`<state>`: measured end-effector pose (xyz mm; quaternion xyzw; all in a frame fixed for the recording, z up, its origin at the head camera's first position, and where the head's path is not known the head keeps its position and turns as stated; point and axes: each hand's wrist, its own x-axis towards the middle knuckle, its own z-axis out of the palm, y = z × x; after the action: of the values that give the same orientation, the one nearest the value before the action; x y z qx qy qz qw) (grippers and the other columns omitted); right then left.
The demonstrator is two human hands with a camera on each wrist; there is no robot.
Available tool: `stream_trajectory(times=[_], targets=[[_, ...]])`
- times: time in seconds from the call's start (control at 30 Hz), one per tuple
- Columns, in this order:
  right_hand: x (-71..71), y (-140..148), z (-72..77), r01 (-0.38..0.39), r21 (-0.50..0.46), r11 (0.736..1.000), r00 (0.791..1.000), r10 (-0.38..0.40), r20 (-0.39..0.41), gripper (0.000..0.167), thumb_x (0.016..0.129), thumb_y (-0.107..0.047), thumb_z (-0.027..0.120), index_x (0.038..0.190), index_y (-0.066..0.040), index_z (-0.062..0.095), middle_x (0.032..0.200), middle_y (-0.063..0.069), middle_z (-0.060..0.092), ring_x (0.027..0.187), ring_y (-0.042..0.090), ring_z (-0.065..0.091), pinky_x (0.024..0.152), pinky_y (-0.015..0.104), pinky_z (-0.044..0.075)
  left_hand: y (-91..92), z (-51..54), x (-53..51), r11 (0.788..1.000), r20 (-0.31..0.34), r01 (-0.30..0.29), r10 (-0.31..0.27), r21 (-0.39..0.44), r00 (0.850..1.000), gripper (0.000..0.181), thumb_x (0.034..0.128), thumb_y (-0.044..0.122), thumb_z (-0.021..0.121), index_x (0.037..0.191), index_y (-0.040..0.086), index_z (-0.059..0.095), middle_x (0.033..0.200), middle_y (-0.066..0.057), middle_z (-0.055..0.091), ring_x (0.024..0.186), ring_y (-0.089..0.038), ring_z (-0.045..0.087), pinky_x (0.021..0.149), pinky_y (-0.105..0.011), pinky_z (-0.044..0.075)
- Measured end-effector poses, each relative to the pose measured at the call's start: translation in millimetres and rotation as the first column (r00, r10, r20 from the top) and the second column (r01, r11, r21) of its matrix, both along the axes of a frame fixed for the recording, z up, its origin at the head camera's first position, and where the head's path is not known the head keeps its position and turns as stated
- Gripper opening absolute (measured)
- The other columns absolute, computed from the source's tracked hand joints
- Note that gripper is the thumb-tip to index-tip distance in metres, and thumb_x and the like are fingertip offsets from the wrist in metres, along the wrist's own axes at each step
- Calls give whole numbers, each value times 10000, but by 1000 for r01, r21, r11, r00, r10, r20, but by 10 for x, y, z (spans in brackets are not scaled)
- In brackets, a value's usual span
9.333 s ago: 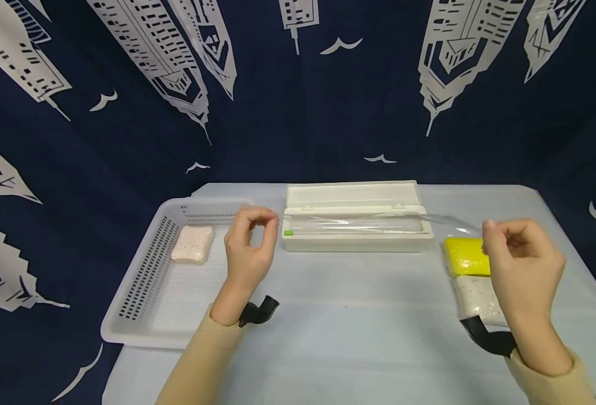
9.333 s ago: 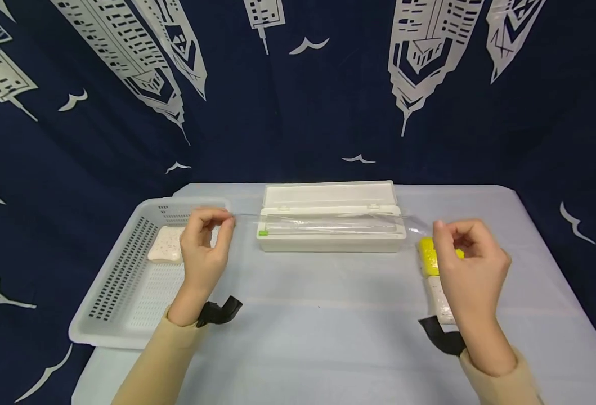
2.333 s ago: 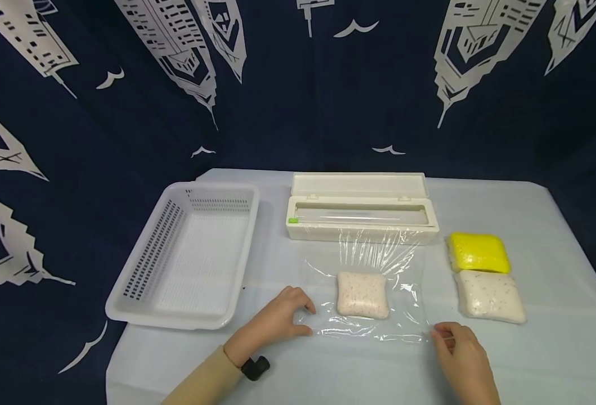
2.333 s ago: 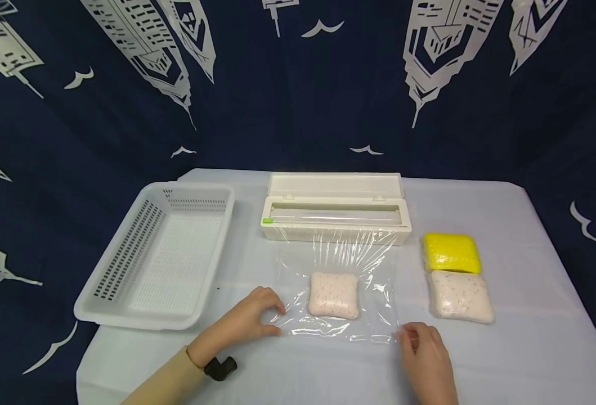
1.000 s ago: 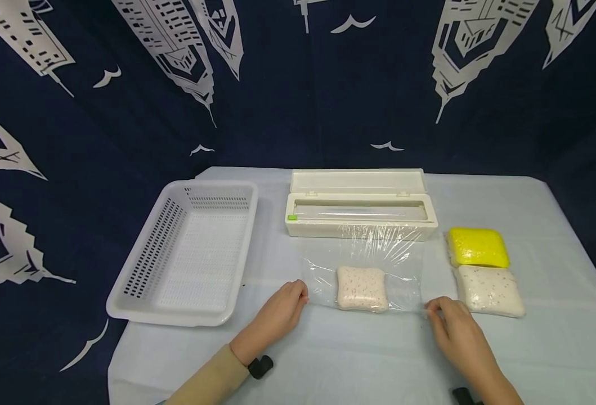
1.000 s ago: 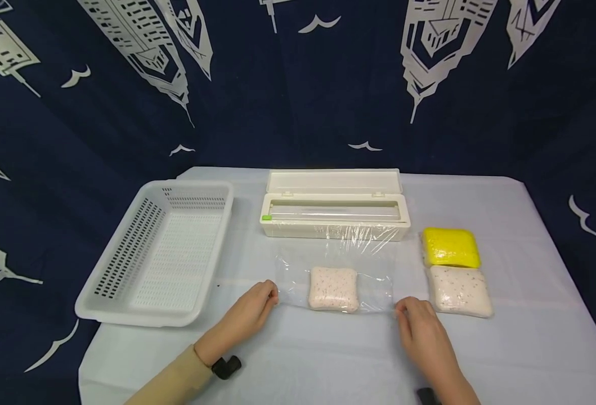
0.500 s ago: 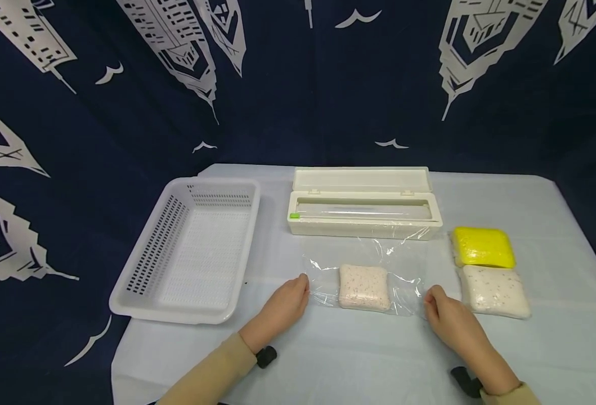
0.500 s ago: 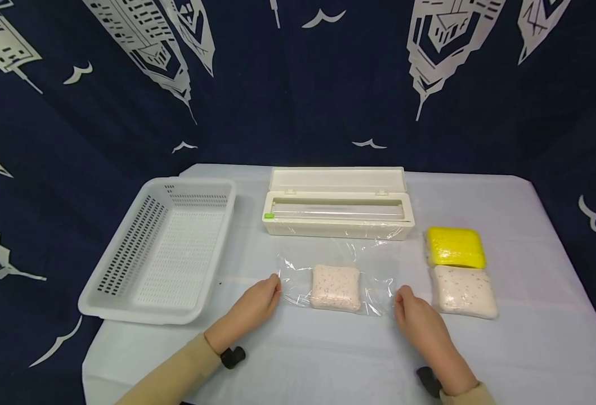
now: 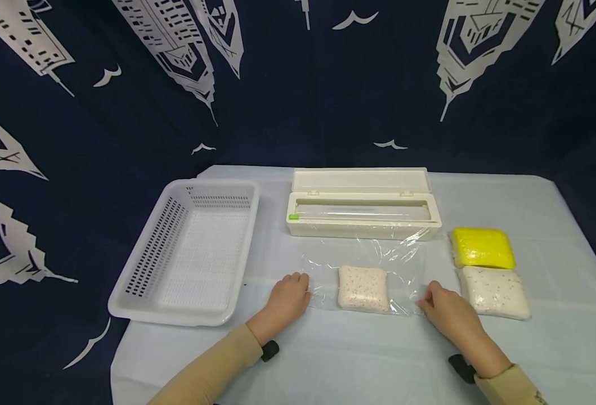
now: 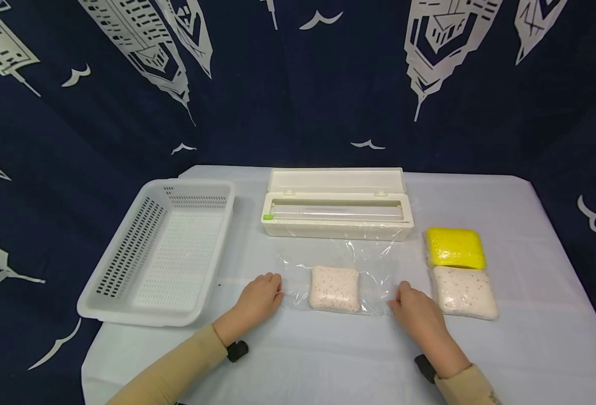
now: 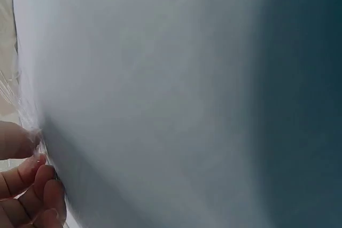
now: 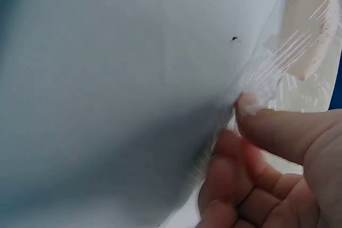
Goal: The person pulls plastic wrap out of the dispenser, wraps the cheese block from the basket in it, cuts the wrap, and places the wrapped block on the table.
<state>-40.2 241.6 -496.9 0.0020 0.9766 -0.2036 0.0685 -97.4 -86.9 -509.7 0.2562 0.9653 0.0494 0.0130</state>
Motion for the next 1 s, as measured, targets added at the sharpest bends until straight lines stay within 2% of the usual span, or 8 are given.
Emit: stream_trajectory(times=[0.1, 0.2, 0.3, 0.4, 0.53, 0.7, 0.83, 1.0], targets=[[20, -15, 7, 19, 6, 1000, 1000, -19, 0, 149, 904, -93, 647, 843, 11, 560, 676, 62, 542, 571, 187, 470, 501, 317, 392, -15, -21, 10, 1000, -48, -9, 8, -13, 999, 170, 879, 169, 716, 894, 54, 592, 769, -43, 559, 670, -147, 521, 535, -230, 419], [69, -51, 31, 43, 12, 999, 998, -42, -57, 76, 883, -18, 610, 879, 54, 585, 739, 137, 569, 596, 211, 507, 512, 348, 443, -33, -21, 37, 1000, -133, -12, 12, 4, 991, 177, 835, 102, 726, 912, 47, 577, 790, -45, 523, 695, -149, 476, 555, -222, 390], [133, -119, 75, 74, 0, 997, 982, -73, -174, 86, 837, 51, 600, 910, 96, 596, 783, 199, 584, 627, 243, 539, 534, 383, 479, -20, 37, 92, 994, -212, -15, 38, 110, 977, 204, 795, 26, 709, 895, 66, 537, 796, -27, 479, 710, -148, 434, 586, -221, 365], [202, -236, 104, 78, -28, 997, 950, -83, -301, 76, 812, 71, 622, 887, 81, 612, 766, 163, 581, 644, 229, 532, 543, 367, 481, 43, 131, 183, 968, -230, 15, 44, 250, 972, 194, 818, 25, 687, 912, 71, 525, 818, -22, 491, 723, -144, 454, 615, -224, 391], [293, -446, 95, 48, -67, 997, 925, -69, -374, 71, 808, 52, 670, 870, 49, 633, 768, 95, 600, 681, 206, 555, 571, 355, 504, 188, 180, 351, 928, -153, 52, 5, 369, 988, 153, 906, 101, 657, 1005, 56, 549, 909, -41, 543, 769, -132, 536, 656, -204, 459], [377, -648, 40, 77, -118, 990, 932, -113, -344, 163, 812, -1, 717, 955, 54, 659, 884, 149, 678, 808, 295, 632, 689, 458, 544, 382, 74, 507, 904, -34, -3, 20, 427, 999, 179, 933, 100, 640, 1074, 24, 560, 976, -76, 578, 837, -148, 571, 712, -196, 496], [402, -742, 8, 127, -138, 982, 933, -165, -319, 248, 804, -22, 746, 1026, 65, 676, 960, 194, 714, 846, 339, 643, 701, 491, 543, 482, -9, 561, 881, 47, -103, 92, 463, 995, 201, 914, 75, 661, 1079, 5, 570, 1005, -102, 631, 912, -197, 567, 775, -257, 501], [410, -853, -6, 166, -164, 972, 947, -203, -249, 315, 814, -51, 756, 1091, 73, 669, 1008, 215, 727, 883, 370, 663, 705, 507, 543, 559, -50, 588, 829, 202, -215, 126, 517, 971, 248, 895, 49, 683, 1100, -13, 559, 1016, -129, 647, 825, -136, 537, 645, -193, 446]])
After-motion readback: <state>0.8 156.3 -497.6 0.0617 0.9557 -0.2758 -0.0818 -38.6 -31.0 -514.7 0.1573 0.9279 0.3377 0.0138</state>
